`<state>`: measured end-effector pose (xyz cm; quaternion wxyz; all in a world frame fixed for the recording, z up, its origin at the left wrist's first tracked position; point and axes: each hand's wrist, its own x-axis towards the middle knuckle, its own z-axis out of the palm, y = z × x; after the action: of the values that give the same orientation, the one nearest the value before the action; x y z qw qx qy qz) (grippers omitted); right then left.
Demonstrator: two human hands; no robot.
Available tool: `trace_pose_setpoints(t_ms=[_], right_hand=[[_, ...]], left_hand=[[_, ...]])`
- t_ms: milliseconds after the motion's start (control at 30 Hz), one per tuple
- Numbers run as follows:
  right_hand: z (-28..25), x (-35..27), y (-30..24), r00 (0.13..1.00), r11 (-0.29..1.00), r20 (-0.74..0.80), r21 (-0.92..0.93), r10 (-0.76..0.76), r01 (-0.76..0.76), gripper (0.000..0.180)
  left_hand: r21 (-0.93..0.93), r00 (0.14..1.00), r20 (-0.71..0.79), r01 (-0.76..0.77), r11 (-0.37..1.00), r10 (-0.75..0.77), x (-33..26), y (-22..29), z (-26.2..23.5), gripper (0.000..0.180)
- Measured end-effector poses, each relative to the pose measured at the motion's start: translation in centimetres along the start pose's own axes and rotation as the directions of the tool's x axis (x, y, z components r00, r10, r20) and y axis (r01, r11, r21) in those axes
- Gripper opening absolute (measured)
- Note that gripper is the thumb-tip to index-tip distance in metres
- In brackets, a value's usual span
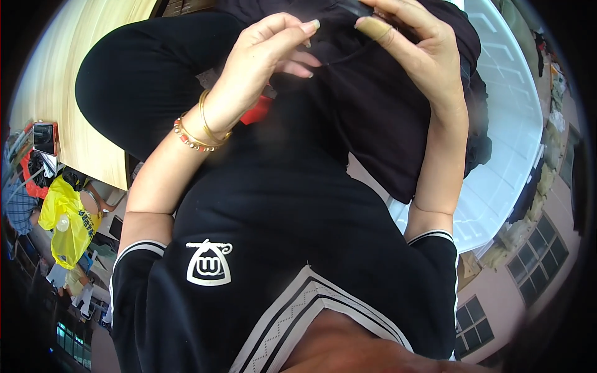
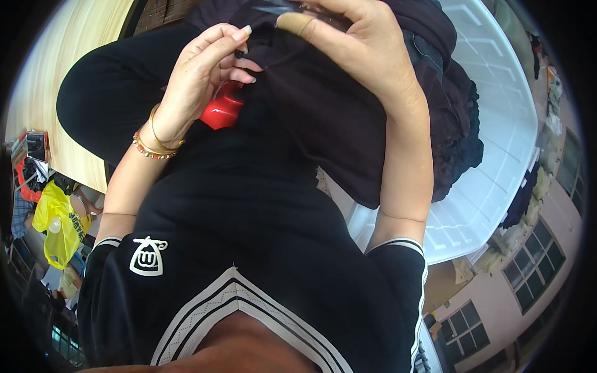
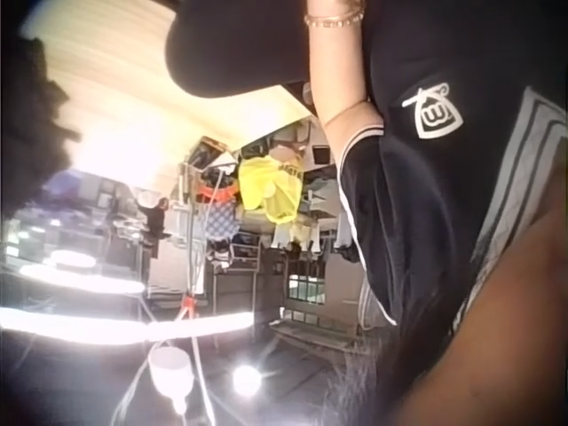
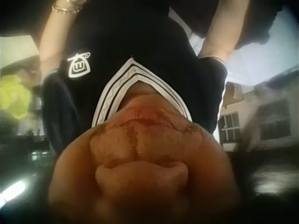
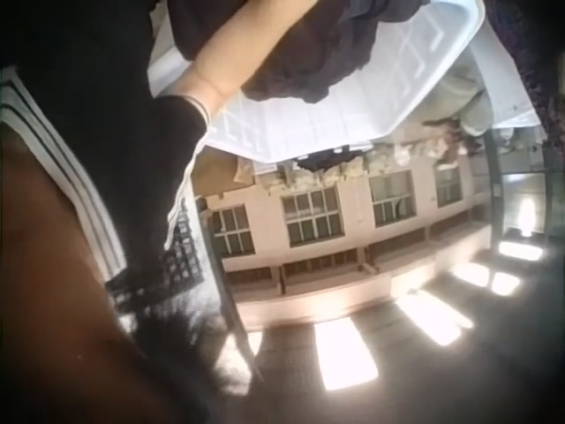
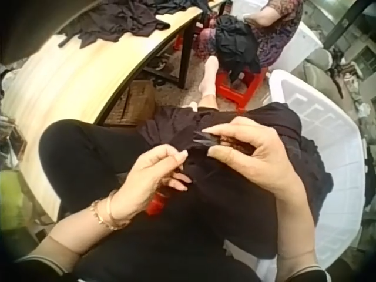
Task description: The person is inspecting black fabric garments and using a small hand clipper to trim away loose threads.
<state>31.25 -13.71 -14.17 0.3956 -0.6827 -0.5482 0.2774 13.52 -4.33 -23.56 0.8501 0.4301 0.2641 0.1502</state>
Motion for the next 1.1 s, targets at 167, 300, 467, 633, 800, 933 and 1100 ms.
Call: trace_pose_setpoints(t_ms=[167,300,467,633,800,933,1100], right_hand=[[1.5,-1.5,2.3,0.990,0.990,0.134,0.124,0.047,-0.063,0.025],[2.1,-3.1,2.3,0.954,0.951,0.228,0.194,0.194,-0.239,0.026],[2.8,-4.3,0.5,0.871,0.909,0.381,0.147,0.312,-0.390,0.025],[4.1,-5.2,-0.2,0.826,0.892,0.479,0.169,0.296,-0.418,0.023],[2.4,-4.1,-1.4,0.879,0.952,0.428,0.119,0.208,-0.283,0.024],[2.2,-3.1,-0.6,0.978,0.994,0.181,-0.044,0.103,-0.097,0.028],[3.9,-3.2,1.1,0.996,0.977,0.047,-0.202,0.074,-0.063,0.027]], left_hand=[[-0.219,0.995,-0.091,-0.071,0.973,0.052,0.2,-1.2,-0.5,0.012],[-0.304,0.995,-0.089,-0.064,0.951,0.038,0.3,-1.6,-0.7,0.011],[-0.444,0.998,-0.068,-0.047,0.895,0.019,0.3,-1.3,-1.2,0.009],[-0.396,0.998,-0.066,-0.031,0.918,0.005,0.1,-1.6,-1.5,0.008],[-0.379,0.999,-0.053,-0.014,0.925,-0.007,-0.6,-0.9,-1.4,0.017],[-0.392,1.000,-0.013,-0.006,0.920,0.000,-0.9,-0.8,-1.3,0.020],[-0.238,0.995,-0.095,-0.011,0.971,-0.012,-0.8,-0.9,-1.5,0.013]])
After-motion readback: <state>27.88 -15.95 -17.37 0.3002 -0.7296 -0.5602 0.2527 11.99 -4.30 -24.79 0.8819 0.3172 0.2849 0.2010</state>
